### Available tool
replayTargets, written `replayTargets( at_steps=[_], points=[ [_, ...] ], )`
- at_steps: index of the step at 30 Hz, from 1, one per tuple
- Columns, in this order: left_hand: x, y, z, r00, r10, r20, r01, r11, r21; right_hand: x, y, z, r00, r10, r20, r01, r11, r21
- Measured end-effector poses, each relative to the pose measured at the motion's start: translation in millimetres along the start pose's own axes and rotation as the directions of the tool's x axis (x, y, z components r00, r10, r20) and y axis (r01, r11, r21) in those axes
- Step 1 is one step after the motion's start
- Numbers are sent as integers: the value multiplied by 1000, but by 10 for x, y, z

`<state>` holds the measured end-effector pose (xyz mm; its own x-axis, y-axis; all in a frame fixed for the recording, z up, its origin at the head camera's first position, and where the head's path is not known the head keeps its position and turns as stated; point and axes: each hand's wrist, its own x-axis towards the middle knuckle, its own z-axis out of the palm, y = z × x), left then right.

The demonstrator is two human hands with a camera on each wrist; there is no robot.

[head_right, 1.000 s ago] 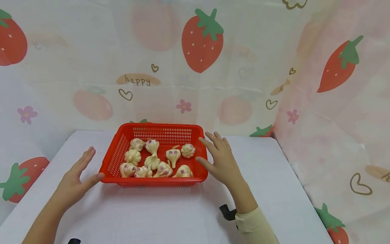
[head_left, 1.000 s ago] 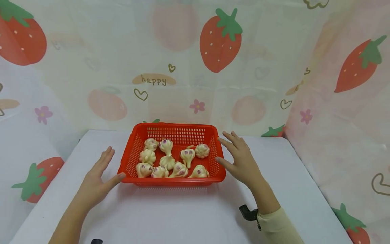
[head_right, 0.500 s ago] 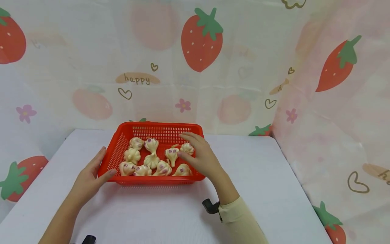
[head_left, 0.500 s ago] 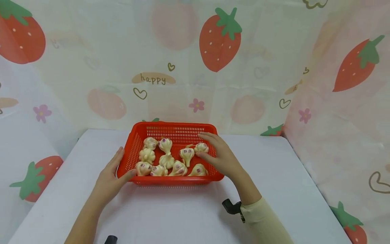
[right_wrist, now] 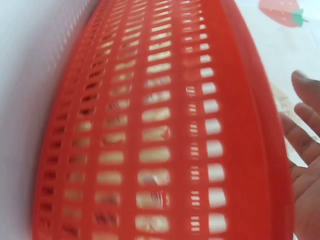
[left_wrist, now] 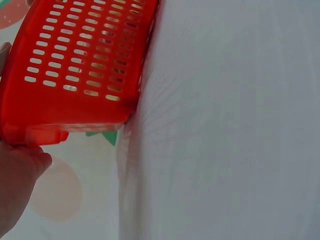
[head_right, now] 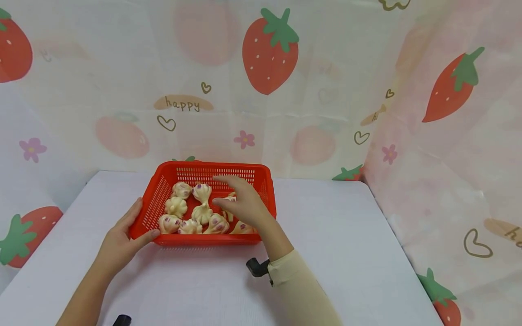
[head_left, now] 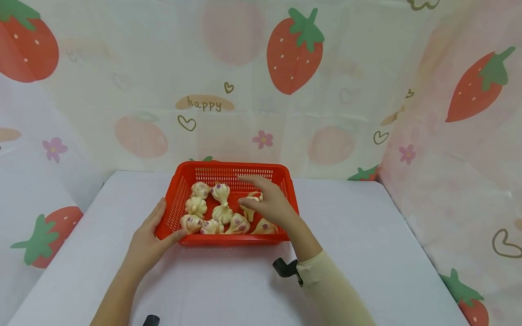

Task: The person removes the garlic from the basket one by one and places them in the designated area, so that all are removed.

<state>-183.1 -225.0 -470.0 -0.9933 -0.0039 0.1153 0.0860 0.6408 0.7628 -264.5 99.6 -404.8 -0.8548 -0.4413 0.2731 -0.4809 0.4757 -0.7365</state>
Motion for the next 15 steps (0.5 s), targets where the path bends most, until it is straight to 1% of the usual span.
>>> replayTargets(
  at_steps=[5,11,15],
  points=[
    [-11,-18,-6,1000,18,-7,-18,1000,-3,140,-8,137,999,24,35,-24,1000,3],
    [-31,-47,-6,1000,27,-11,-27,1000,-9,296,-17,284,995,70,69,-68,997,-27],
    [-49,-82,16,999,28,-20,-28,1000,-10,348,-10,365,981,147,129,-150,989,11]
  ],
)
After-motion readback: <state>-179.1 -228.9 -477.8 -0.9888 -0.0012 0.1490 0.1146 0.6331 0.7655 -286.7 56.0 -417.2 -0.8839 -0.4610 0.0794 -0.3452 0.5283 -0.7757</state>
